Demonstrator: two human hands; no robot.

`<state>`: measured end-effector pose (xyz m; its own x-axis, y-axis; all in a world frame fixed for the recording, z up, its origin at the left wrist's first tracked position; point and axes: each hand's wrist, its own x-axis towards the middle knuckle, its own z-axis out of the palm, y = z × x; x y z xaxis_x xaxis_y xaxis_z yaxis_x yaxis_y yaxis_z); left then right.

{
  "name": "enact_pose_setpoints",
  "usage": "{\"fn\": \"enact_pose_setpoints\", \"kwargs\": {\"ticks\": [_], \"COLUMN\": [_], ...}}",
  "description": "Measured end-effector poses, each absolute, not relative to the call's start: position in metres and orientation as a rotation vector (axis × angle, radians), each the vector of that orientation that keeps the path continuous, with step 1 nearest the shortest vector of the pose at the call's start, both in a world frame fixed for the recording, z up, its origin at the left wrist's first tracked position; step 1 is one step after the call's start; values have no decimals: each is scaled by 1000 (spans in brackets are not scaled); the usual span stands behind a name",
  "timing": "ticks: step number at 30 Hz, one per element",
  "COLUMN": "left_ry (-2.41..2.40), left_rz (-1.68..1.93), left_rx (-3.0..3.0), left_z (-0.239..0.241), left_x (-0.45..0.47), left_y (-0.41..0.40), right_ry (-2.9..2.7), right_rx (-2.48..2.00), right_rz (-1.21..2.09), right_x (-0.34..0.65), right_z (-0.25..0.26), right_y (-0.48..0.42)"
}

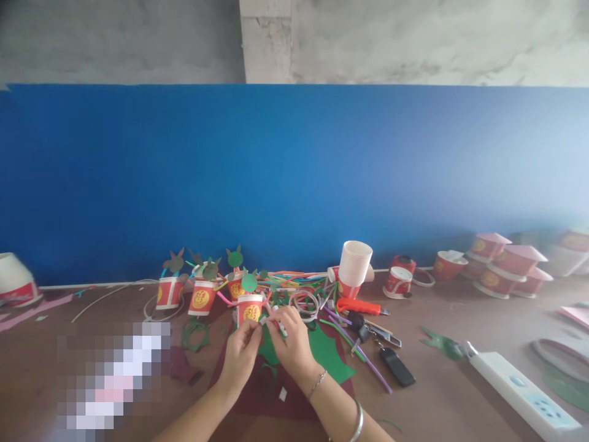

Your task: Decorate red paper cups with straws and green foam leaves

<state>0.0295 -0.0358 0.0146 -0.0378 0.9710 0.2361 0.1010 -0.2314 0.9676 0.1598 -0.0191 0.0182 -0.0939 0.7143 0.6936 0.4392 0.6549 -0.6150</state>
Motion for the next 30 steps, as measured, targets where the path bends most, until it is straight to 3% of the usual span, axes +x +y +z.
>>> {"fn": "enact_pose_setpoints", "kwargs": {"ticks": [16,30], "left_ry": [1239,1166], "left_rz": [1358,1389], "left_rx": [1716,1514], "left_z": [12,17], "left_x": [27,28], "left_y": [-40,-41], "right_ry": [-1881,-1727], "right_rx": [-908,-1143], "right_rz": [358,239], "right_x": [162,166], "right_z": [21,13], "right_y": [-18,-9]}}
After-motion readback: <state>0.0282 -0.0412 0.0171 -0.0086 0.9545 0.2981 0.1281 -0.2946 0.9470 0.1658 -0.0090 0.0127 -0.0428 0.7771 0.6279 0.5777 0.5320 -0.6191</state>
